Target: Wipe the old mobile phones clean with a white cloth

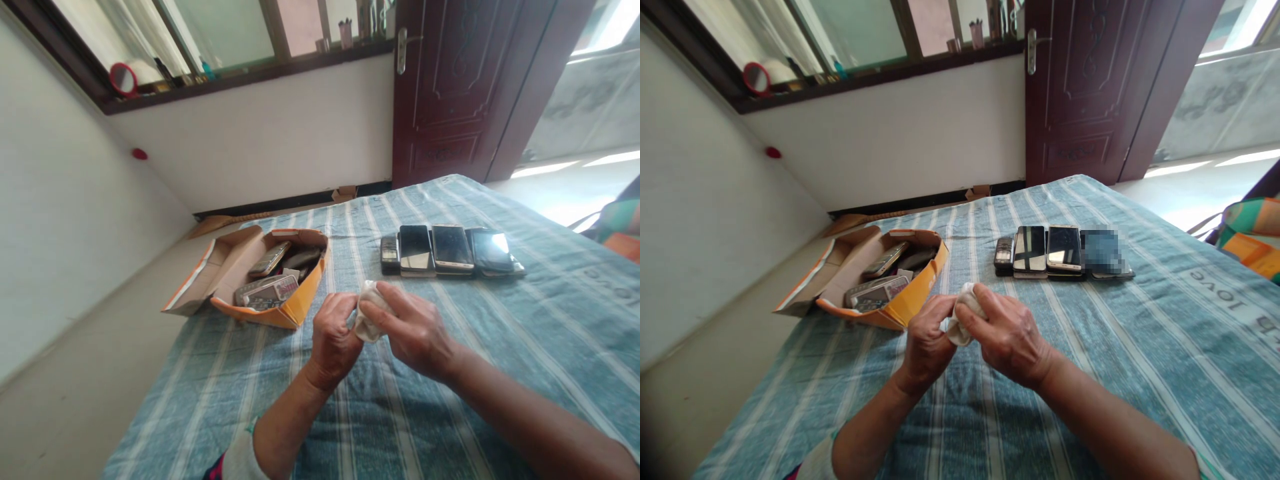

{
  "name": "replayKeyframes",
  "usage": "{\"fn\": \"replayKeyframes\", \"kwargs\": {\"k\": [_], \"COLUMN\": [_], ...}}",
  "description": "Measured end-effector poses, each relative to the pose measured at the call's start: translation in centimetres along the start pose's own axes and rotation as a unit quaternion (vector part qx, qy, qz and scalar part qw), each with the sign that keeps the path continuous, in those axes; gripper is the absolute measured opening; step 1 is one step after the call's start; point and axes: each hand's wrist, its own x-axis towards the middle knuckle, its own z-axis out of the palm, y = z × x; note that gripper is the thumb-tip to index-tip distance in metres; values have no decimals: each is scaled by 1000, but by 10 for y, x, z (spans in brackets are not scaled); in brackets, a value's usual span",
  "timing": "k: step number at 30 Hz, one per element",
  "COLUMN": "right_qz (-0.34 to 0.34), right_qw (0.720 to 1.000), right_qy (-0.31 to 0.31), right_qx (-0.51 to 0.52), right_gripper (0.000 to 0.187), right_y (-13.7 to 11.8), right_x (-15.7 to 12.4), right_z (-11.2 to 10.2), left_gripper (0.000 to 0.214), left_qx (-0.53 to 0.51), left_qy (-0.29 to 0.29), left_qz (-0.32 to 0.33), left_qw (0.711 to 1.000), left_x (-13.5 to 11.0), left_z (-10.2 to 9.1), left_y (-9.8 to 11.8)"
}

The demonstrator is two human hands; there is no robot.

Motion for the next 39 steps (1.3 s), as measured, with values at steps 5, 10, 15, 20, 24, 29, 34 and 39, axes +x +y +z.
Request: {"fn": "replayKeyframes", "kwargs": {"k": [5,10,15,20,24,29,34,39], "right_qz": [-4,140,433,498,487,453,300,208], "right_qw": [1000,984,829,733,734,781,907,952], "right_qy": [-6,17,-42,-43,-25,0,24,37], "right_qx": [-25,111,352,461,473,430,295,222], "right_gripper": [28,33,22,25,23,17,30,34], "right_y": [2,11,14,10,8,8,10,11], "right_x": [-2,-1,2,6,8,3,-4,-8], "right_z": [1,4,8,6,5,8,11,13], "left_gripper": [15,12,10,11,12,14,15,16], "left_qx": [8,9,5,-6,-18,-49,-97,-117], "left_qy": [0,10,16,27,26,23,4,-6], "left_qz": [11,21,20,12,10,-7,-44,-60], "left_qw": [1000,1000,1000,1000,999,998,994,991], "left_x": [2,3,1,-1,-1,-1,-2,-1], "left_z": [-1,0,2,3,3,3,5,4], "left_y": [1,1,-2,-5,-4,-4,-6,-7]}}
